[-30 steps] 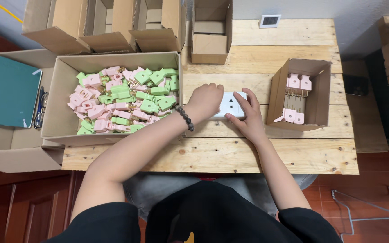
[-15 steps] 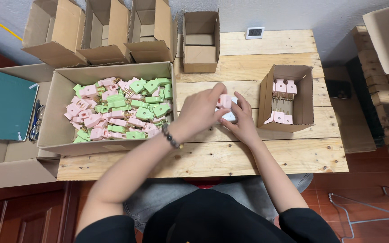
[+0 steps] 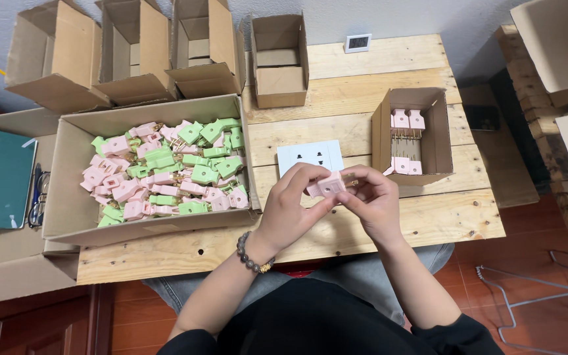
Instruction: The person assembles power plugs by taking internal components from a large container and fitting them into pink and green plastic housings, then places the assembled plugs into smaller cardboard boxes.
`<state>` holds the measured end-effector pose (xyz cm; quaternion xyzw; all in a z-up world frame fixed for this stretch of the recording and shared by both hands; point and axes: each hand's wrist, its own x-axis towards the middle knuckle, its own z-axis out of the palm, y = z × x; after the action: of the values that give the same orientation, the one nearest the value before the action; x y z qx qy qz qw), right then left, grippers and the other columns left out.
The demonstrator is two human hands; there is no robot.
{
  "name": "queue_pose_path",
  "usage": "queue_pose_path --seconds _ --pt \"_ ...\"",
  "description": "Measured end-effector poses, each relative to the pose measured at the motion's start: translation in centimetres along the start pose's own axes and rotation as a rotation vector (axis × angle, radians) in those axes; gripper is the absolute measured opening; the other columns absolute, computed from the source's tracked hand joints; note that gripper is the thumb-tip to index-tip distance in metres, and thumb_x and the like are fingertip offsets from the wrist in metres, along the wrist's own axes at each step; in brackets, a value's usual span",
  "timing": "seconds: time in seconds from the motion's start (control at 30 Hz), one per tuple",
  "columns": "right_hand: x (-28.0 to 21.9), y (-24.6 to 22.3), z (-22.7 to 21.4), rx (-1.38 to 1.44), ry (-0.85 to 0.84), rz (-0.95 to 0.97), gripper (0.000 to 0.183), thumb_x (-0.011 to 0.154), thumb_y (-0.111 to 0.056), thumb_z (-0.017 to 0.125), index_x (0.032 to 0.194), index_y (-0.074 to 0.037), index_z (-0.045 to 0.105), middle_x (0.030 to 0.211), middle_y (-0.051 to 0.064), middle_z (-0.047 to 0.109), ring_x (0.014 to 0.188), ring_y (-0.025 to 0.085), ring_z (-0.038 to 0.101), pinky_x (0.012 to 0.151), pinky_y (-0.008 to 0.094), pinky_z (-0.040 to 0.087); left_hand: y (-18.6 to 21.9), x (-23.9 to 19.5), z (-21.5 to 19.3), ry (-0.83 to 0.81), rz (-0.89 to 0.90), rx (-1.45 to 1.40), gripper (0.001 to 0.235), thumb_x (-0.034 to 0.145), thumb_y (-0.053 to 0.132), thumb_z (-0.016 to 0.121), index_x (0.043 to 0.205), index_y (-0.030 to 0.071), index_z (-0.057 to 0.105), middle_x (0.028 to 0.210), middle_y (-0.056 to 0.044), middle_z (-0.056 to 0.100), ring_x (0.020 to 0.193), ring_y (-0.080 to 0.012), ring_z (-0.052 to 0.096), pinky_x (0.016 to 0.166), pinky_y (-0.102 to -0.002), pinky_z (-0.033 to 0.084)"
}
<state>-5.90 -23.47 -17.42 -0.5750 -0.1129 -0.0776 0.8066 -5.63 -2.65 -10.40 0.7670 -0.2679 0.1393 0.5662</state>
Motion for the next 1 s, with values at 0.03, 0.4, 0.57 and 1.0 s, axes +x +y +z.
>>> queue_pose_path --seconds 0.03,0.4,0.57,1.0 --pt "-0.3 0.0 0.3 -0.019 0.022 0.020 0.043 0.079 0.006 0.085 0.116 0.015 0.068 0.101 0.023 0.069 0.074 0.030 0.079 0.071 0.040 0.069 -0.3 -0.4 0.3 0.015 0.006 -0.001 0.040 0.087 0.015 0.086 0.121 0.013 0.064 0.103 -0.007 0.070 0.092 -0.0277 0.072 0.071 -0.034 0.063" --pt "1.9 -6.2 -1.8 -0.563 -0.028 -0.028 0.020 0.086 -0.003 0.084 0.105 0.000 0.077 0.104 0.015 0.075 0.104 0.025 0.072 0.091 0.037 0.060 -2.3 -3.4 1.8 -0.054 -0.028 -0.061 0.044 0.094 0.018 0.079 0.134 0.009 0.064 0.119 -0.011 0.071 0.102 -0.0286 0.072 0.078 -0.035 0.064" --pt "6.7 -13.5 -6.4 -0.882 0.036 0.060 0.009 0.109 -0.011 0.069 0.117 -0.007 0.069 0.114 0.004 0.072 0.104 0.012 0.067 0.093 0.025 0.057 -2.9 -4.8 4.6 -0.314 0.034 0.048 0.041 0.102 0.028 0.064 0.138 0.007 0.058 0.134 -0.014 0.062 0.124 -0.0297 0.061 0.109 -0.044 0.053" --pt "8.4 -12.4 -13.8 -0.929 0.095 0.400 0.013 0.108 -0.021 0.068 0.103 -0.010 0.072 0.099 -0.001 0.074 0.094 0.006 0.065 0.091 0.021 0.049 -3.8 1.4 14.1 -0.423 0.284 0.728 0.098 0.091 0.068 0.070 0.164 0.013 0.035 0.173 -0.020 0.027 0.163 -0.0384 0.024 0.131 -0.055 0.030"
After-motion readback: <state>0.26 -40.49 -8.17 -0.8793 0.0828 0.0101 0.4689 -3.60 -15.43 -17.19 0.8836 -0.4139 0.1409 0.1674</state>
